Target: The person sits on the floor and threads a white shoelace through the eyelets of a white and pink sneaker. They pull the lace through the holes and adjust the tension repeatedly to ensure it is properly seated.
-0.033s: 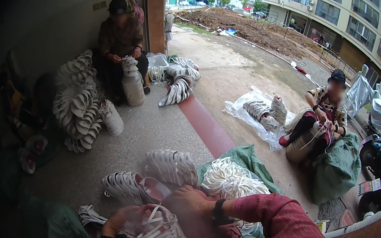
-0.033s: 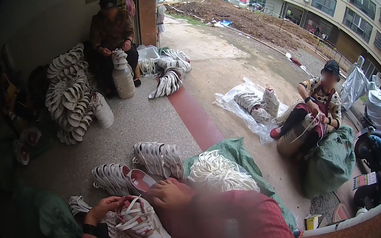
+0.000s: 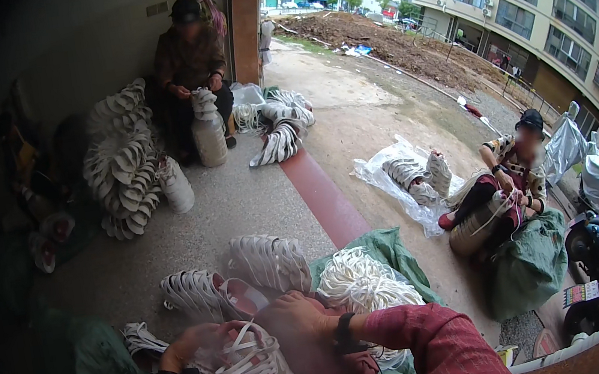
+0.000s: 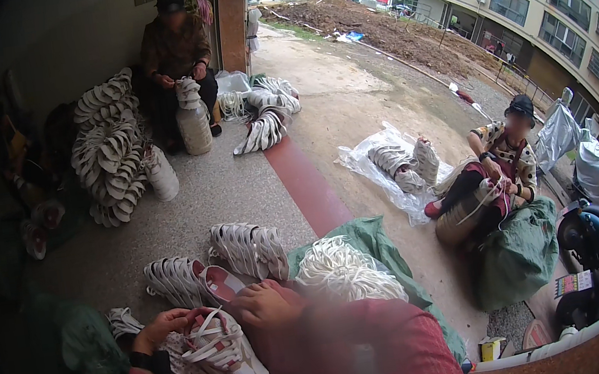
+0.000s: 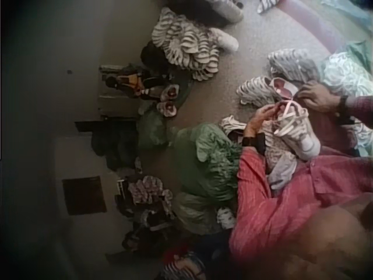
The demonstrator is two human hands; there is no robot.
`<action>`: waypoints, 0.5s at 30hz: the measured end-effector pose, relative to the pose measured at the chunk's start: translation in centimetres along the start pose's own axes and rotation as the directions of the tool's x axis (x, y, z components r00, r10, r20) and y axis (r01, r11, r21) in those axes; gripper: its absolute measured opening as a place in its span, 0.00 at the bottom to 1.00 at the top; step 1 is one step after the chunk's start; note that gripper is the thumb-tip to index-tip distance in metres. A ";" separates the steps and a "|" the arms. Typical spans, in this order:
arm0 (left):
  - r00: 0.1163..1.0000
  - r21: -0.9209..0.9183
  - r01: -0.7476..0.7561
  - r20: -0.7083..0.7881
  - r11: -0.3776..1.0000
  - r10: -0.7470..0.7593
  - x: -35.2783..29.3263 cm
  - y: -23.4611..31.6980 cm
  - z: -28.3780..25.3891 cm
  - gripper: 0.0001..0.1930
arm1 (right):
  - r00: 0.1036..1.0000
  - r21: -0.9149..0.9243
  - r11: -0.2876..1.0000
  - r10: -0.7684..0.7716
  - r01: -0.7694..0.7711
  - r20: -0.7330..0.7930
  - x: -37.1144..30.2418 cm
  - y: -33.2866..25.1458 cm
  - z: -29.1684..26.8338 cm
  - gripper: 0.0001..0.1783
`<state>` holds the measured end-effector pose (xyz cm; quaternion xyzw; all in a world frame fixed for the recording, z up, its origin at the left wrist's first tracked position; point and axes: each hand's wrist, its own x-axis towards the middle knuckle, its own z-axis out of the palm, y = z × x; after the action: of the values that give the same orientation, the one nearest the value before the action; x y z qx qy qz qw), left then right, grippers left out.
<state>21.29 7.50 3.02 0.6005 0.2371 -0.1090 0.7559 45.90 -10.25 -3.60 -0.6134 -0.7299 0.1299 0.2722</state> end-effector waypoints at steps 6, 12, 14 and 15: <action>0.999 -0.030 0.007 -0.044 1.000 -0.009 0.4 -0.6 -0.3 0.26 | 0.998 0.023 0.999 -0.034 0.035 -0.043 -0.1 0.4 0.3 0.20; 0.999 0.045 0.024 -0.033 0.999 -0.023 0.3 -0.2 -0.2 0.27 | 0.999 0.010 0.999 -0.041 0.041 -0.023 0.1 0.3 0.2 0.20; 0.998 -0.014 0.052 -0.035 0.999 -0.052 0.0 0.6 0.3 0.27 | 1.000 0.003 1.000 -0.020 0.020 -0.003 0.1 0.1 0.1 0.20; 1.000 0.036 -0.007 0.003 0.999 0.007 0.0 0.5 0.1 0.28 | 1.000 0.009 1.000 -0.027 0.027 -0.008 0.2 -0.1 0.0 0.20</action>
<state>21.54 7.49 3.46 0.6148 0.2320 -0.1117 0.7455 45.81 -10.11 -3.54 -0.6029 -0.7363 0.1271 0.2797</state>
